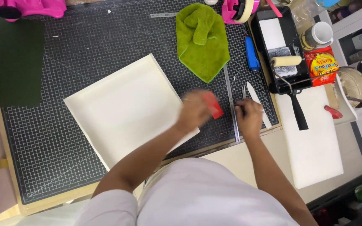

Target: Assembling a white cardboard box by folding, scraping edges, trimming with scissors, and applying adhesive with a roller.

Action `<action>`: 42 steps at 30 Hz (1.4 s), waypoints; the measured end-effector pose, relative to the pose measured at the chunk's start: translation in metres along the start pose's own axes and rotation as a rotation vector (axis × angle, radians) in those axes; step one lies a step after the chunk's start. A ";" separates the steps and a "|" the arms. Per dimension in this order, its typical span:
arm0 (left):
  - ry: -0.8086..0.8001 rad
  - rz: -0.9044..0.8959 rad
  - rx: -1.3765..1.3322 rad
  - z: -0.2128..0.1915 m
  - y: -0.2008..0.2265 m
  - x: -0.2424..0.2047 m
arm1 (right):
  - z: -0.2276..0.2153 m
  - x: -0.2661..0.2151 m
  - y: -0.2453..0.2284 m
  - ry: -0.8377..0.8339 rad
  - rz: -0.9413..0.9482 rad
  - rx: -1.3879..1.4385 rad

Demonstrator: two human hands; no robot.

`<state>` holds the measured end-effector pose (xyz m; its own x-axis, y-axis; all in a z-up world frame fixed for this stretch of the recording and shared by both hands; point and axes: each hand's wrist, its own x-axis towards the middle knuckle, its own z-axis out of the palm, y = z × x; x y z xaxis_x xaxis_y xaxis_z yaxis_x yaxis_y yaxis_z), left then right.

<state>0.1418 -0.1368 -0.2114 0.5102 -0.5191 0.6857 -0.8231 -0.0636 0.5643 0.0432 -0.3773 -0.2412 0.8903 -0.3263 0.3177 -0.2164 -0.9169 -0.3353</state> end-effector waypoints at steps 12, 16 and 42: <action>-0.354 -0.923 0.512 -0.047 -0.077 -0.026 | 0.027 -0.025 -0.137 -0.451 -0.001 0.417; -0.436 -0.924 0.566 -0.042 -0.082 -0.023 | 0.026 -0.025 -0.132 -0.564 0.166 0.498; -0.278 -0.821 0.687 -0.020 -0.098 -0.030 | -0.077 0.008 0.034 0.181 0.043 0.044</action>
<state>0.2120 -0.0976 -0.2775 0.9620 -0.2694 0.0441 -0.2665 -0.8917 0.3658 0.0124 -0.4288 -0.1816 0.7928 -0.4048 0.4556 -0.2314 -0.8915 -0.3894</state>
